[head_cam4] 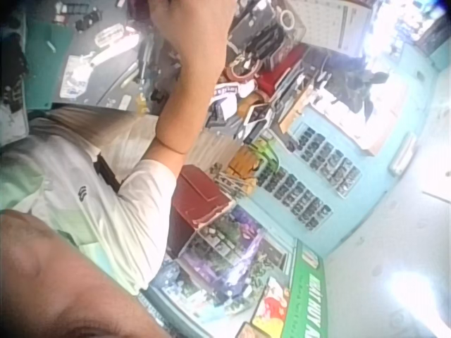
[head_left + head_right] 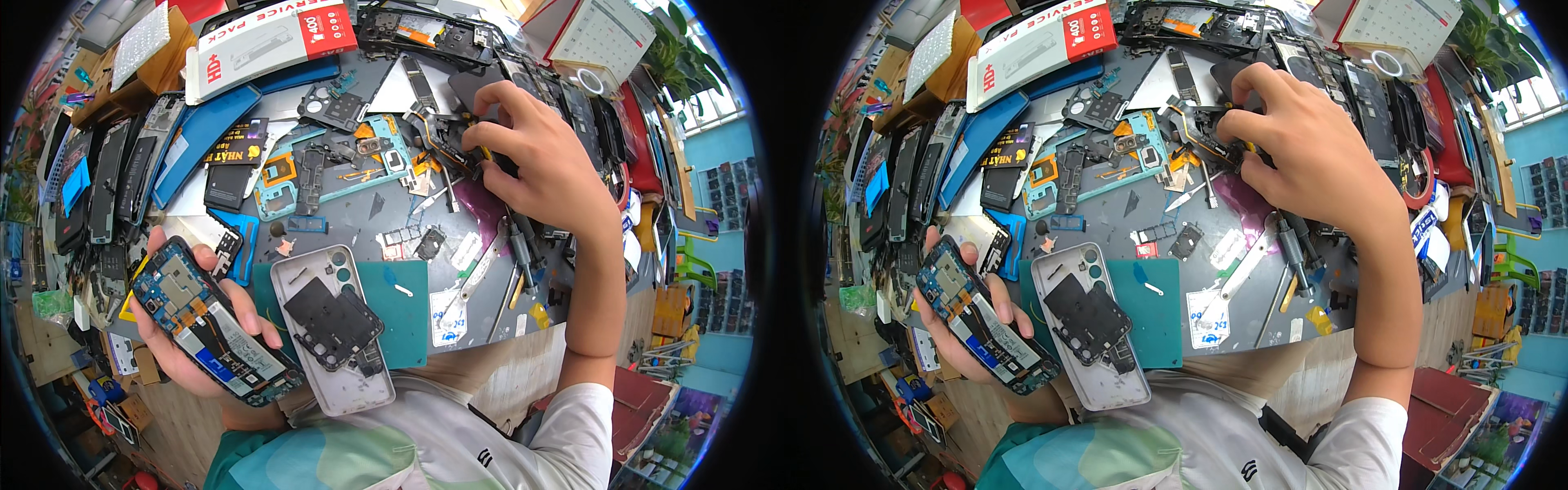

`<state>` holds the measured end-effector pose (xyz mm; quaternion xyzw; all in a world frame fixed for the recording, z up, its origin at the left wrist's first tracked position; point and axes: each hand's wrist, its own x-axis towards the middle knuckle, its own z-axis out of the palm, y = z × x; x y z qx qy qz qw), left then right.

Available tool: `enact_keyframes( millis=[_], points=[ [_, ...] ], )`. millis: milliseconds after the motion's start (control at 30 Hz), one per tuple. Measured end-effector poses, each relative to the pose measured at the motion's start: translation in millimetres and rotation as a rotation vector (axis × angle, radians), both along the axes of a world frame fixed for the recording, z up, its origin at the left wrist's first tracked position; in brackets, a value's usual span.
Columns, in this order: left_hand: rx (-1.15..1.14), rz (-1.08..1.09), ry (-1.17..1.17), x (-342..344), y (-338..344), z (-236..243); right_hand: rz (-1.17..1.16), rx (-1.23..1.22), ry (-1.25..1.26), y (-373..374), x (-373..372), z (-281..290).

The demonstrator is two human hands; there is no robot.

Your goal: The person disassembles a smartphone, removes the battery and camera module, then reassembles the device by reconnecting cables and securing the back cover. The person also handles a small pink plastic bag and places it on the desk.

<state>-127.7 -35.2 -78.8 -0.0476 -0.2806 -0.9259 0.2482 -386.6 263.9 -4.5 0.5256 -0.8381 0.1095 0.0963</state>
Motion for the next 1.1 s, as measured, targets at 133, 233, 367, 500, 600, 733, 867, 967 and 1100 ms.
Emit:
enact_keyframes(
  millis=[133,233,367,500,600,733,867,967,1100],
  points=[
    [0.002,0.001,0.0,0,0,0,0.003,0.008,0.046,1,-5,-1],
    [0.01,0.003,0.012,0,1,-1,-0.002,-0.042,-0.008,2,-8,-5],
    [-0.026,0.013,0.003,-1,2,0,0.024,-0.116,-0.058,-1,-6,-10],
    [-0.025,0.021,-0.009,-2,3,1,0.012,-0.149,-0.088,-9,-4,-19],
    [-0.056,0.015,-0.013,-2,1,0,-0.014,-0.217,-0.178,-11,-3,-20],
    [-0.083,0.021,-0.025,-1,2,0,-0.139,-0.334,-0.248,-8,-4,-3],
    [-0.085,-0.004,0.001,-2,-1,-1,-0.305,-0.34,-0.091,12,-17,2],
    [-0.082,-0.007,-0.001,-2,-1,-1,-0.32,-0.345,-0.012,17,-24,-2],
    [-0.079,0.0,-0.008,-1,-1,-1,-0.113,-0.359,0.0,2,-14,-2]
  ],
)
